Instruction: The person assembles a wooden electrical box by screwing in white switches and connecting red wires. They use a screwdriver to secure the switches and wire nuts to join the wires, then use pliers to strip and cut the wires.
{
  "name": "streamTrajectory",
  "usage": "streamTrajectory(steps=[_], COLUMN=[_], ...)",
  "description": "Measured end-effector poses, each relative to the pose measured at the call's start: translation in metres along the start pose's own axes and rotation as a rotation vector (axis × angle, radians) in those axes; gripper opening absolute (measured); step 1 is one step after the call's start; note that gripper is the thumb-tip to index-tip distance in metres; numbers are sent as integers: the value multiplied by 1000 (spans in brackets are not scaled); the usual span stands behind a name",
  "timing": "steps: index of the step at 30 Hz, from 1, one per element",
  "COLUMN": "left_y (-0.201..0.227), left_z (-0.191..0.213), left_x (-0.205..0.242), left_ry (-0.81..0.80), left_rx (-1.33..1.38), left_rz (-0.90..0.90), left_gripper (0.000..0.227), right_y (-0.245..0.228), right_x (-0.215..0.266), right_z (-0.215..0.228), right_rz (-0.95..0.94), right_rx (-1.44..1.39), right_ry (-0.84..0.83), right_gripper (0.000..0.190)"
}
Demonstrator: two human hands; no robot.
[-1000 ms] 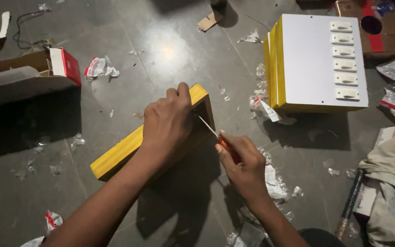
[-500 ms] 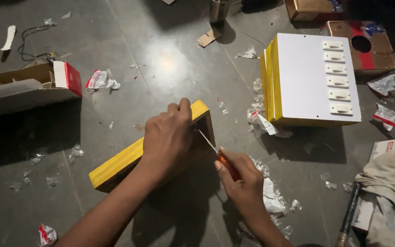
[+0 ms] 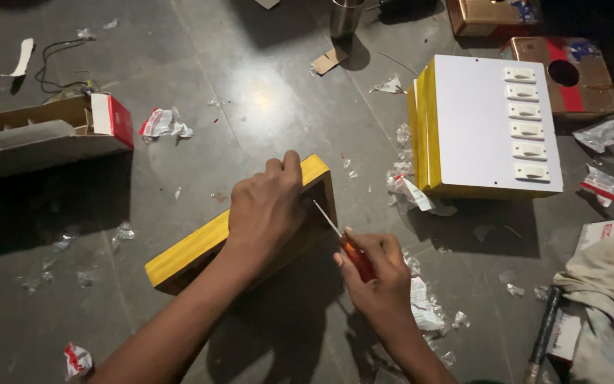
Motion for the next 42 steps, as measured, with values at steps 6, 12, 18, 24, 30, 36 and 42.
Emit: streamTrajectory(steps=[6, 12, 18, 24, 30, 36, 42], left_y=[7, 13, 13, 18, 21, 30, 41], left_z=[6, 5, 1, -3, -11, -15, -9], left_x=[5, 8, 15, 14, 24, 31, 39], left_ry=[16, 19, 62, 53, 58, 81, 107], left_rx=[-40, -65, -38, -210, -197, -254, -239], left_rz=[-29, -54, -75, -142, -205, -232, -260], left_gripper=[33, 26, 34, 28, 36, 28, 26], right_y=[0, 51, 83, 134, 164, 188, 181], right_x=[4, 12, 27, 41, 47, 68, 62], right_z=[5, -7, -14, -43, -44, -57, -45], right_rz=[41, -553, -547, -813, -519, -989, -894], right_rx=[72, -199, -104, -269, -269, -447, -288], right_ry=[-26, -126, -143, -287, -190, -400, -287], right_gripper=[40, 27, 26, 26, 29, 36, 43])
Point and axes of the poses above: each hand's wrist, its own x-axis away from the middle knuckle, its own z-axis out of the back of the hand, y = z × x, the point moved 7 cm from there along -x, towards the middle knuckle, and after that the axes turned 14 degrees about y, right-handed, at the moved point
